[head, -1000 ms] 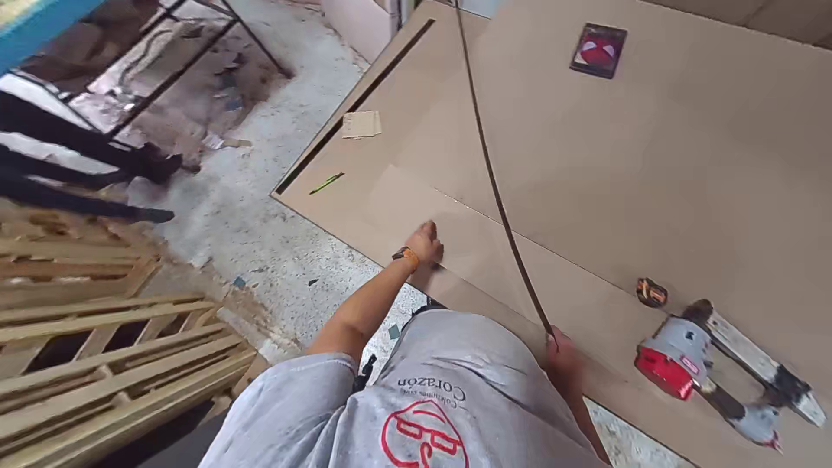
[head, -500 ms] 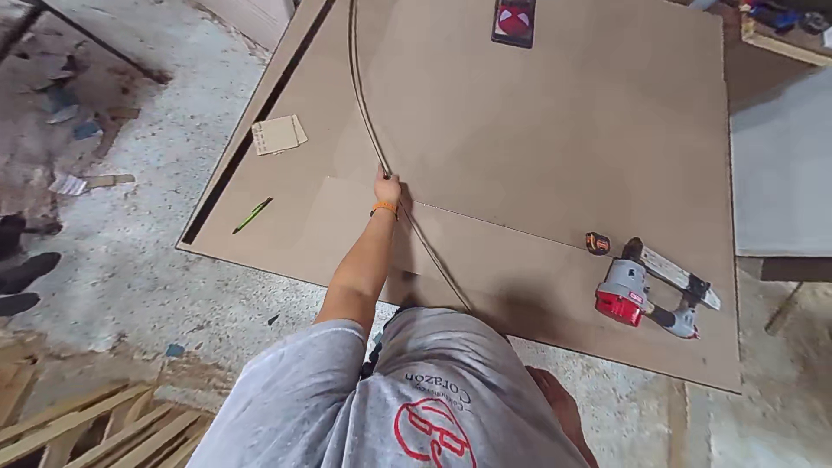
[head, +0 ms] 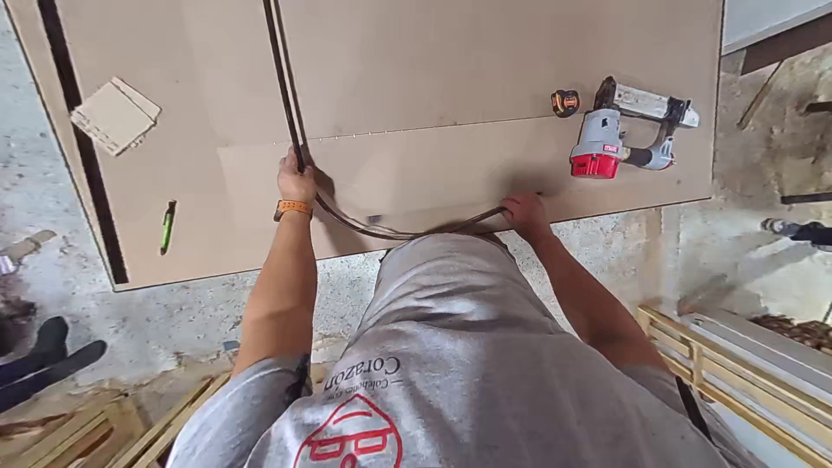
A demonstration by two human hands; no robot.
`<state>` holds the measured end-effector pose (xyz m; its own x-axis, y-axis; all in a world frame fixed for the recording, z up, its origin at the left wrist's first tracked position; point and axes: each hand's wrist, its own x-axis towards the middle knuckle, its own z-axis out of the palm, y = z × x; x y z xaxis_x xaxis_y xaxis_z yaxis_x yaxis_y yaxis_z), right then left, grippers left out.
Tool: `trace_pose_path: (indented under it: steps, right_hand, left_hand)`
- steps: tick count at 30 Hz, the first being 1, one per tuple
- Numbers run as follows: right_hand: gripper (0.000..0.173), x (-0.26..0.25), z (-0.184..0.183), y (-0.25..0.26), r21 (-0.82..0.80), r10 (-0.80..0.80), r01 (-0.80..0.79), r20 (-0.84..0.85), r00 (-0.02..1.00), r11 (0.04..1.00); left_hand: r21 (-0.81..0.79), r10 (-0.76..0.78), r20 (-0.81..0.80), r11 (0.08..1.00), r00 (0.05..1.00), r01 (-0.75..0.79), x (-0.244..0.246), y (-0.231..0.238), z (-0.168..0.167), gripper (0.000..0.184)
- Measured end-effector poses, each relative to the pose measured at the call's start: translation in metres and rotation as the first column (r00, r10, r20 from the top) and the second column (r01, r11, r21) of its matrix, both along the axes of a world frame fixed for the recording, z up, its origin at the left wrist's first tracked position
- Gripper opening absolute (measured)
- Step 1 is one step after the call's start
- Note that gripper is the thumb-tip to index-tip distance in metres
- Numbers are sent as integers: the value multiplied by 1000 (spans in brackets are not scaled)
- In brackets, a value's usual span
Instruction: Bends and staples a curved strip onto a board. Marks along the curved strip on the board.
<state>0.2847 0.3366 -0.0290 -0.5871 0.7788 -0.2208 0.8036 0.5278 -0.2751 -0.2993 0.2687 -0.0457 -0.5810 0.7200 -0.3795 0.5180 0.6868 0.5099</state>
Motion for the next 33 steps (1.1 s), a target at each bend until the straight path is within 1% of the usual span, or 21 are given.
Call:
trace_pose_path:
  steps: [3,5,8,10,14,17,19,20,22,24,27,31,33]
  right_hand:
    - [29,6,-6,8,62,-120,117,43,992,991]
    - [35,5,-10,12,85,-221,215,64,973,973]
    - [41,-1,-18,13,25,-372,371,50,927,928]
    - [40,-3,-23,12,-20,-411,411,1,912,911]
    - [24,-9,-25,9,-34,-360,358,-85,929,933]
    - [19,-14,-29,7,-9,-321,322,-103,941,947]
    - [17,-16,-31,8,9,-283,285,-75,956,959]
    - [17,-16,-30,9,16,-270,271,-55,961,963]
    - [16,-14,-29,8,32,-241,243,-61,969,969]
    - [17,-12,-29,7,55,-223,226,-65,973,973]
    - [16,-9,-30,5,67,-223,228,-76,972,971]
    - [14,-8,-28,2,60,-229,230,-31,973,971]
    - [15,-6,-29,3,76,-214,217,-37,976,973]
  left_hand:
    - [-50,27,-86,998,996,-31,1,-9,-6,58]
    - [-75,37,-100,996,994,-44,2,-5,-8,58]
    - [-88,115,-83,989,990,-122,3,6,-4,58]
    - [-82,170,-72,981,983,-176,0,12,-6,57]
    - [-54,216,-52,974,975,-219,-14,29,-1,56]
    - [-73,222,-58,971,973,-226,-38,42,-2,54]
    - [-133,150,-101,978,983,-163,-55,49,-9,53]
    - [-171,105,-120,977,987,-124,-57,53,-7,55]
    - [-239,49,-155,967,987,-86,-51,64,8,62]
    - [-267,55,-184,958,981,-103,-45,70,15,70]
    - [-246,87,-219,959,972,-142,-42,70,10,84]
    - [-242,58,-214,964,975,-110,-38,65,9,107]
    - [-223,59,-238,968,969,-114,-29,62,9,112]
